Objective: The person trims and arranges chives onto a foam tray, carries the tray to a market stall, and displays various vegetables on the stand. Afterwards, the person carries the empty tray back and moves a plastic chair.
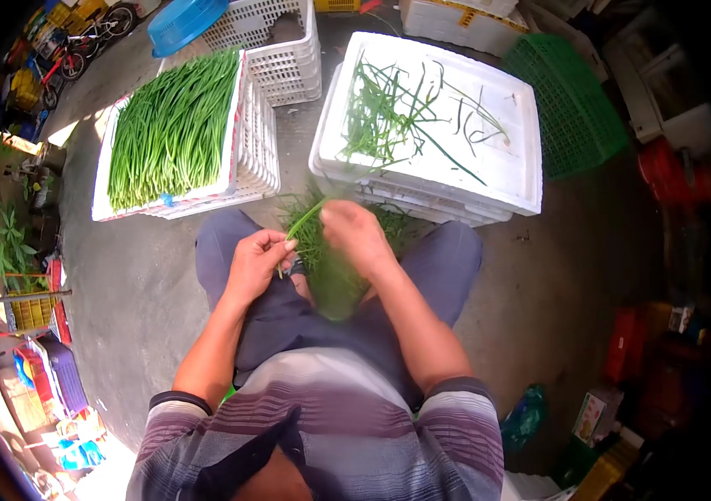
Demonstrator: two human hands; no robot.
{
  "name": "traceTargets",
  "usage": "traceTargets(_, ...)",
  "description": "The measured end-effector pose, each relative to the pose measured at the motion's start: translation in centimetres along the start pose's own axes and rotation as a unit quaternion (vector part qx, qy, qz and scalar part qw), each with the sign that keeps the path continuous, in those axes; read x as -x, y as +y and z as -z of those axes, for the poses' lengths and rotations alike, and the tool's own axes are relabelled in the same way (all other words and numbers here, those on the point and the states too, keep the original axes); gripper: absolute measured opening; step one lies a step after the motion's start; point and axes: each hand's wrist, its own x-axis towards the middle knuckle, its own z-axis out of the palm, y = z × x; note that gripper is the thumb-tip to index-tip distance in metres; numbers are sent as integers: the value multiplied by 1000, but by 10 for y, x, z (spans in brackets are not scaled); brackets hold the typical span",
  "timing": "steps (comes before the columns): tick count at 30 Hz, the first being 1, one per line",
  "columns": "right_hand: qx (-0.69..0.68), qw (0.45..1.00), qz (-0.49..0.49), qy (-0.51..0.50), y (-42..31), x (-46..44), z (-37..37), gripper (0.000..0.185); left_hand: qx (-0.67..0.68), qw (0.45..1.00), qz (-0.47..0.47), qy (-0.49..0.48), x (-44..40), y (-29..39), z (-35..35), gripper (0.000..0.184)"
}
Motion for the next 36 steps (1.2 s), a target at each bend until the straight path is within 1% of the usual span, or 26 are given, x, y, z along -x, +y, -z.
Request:
traceTargets(2, -128, 991, -29, -16, -2, -15, 0, 21, -47, 999, -3, -6, 10, -1, 3, 17)
traceTargets(4, -131, 991, -18, -5, -4, -21, 9, 18, -93, 995, -18, -8, 18, -3, 11, 16)
traceTargets(8, -168, 986, 8, 21, -14, -29, 40, 19, -111, 994, 5, 8, 32, 7, 39, 14)
traceTargets(9, -174, 984, 22, 21, -15, -31, 51, 21, -103, 995, 12, 13, 35, 13, 47, 12)
traceTargets(12, -169, 982, 45, 73, -17, -34, 81, 20, -71, 997, -4, 23, 34, 2, 77, 10)
traceTargets(13, -123, 986, 44, 99, -18, -36, 90, 20, -71, 997, 6, 33, 35, 8, 83, 10)
traceTargets(15, -32, 987, 43, 150, -18, -40, 100, 21, -29, 997, 3, 73, 35, 21, 96, 10)
traceTargets(16, 3, 987, 49, 153, -17, -44, 103, 22, -10, 996, 2, 91, 33, 26, 105, 10)
traceTargets(18, 73, 983, 60, 158, -14, -52, 105, 22, 6, 986, -61, 156, 24, 32, 130, 12)
traceTargets(20, 124, 977, 81, 153, -10, -62, 105, 22, 30, 974, -111, 196, 12, 46, 154, 14)
traceTargets(23, 220, 958, 105, 152, -4, -82, 104, 22, 0, 957, -141, 253, -10, 70, 191, 19)
traceTargets(24, 256, 948, 111, 153, -5, -90, 102, 22, -11, 953, -144, 267, -21, 76, 206, 20)
traceTargets(26, 371, 899, 158, 169, -7, -106, 90, 20, -16, 939, -149, 311, -45, 87, 231, 20)
traceTargets(27, 426, 869, 181, 175, -8, -115, 83, 19, -39, 938, -142, 314, -61, 88, 249, 24)
traceTargets(29, 491, 824, 222, 173, -5, -137, 75, 18, -85, 935, -127, 319, -93, 83, 289, 32)
traceTargets(30, 522, 799, 244, 172, -3, -150, 72, 18, -144, 920, -127, 340, -108, 78, 305, 38)
traceTargets(31, 554, 786, 227, 155, 0, -164, 71, 17, -203, 902, -126, 360, -123, 71, 318, 43)
traceTargets(32, 597, 755, 230, 142, 6, -174, 72, 17, -262, 880, -125, 377, -132, 64, 325, 49)
traceTargets(33, 638, 723, 233, 130, 11, -184, 74, 18, -342, 847, -140, 383, -135, 60, 327, 60)
traceTargets(34, 676, 687, 237, 121, 8, -190, 72, 19, -392, 807, -175, 406, -131, 62, 317, 57)
traceTargets(35, 723, 660, 179, 97, 4, -195, 71, 24, -369, 811, -200, 409, -126, 63, 306, 54)
traceTargets(36, 732, 651, 182, 88, 1, -197, 70, 22, -345, 815, -223, 409, -117, 68, 288, 52)
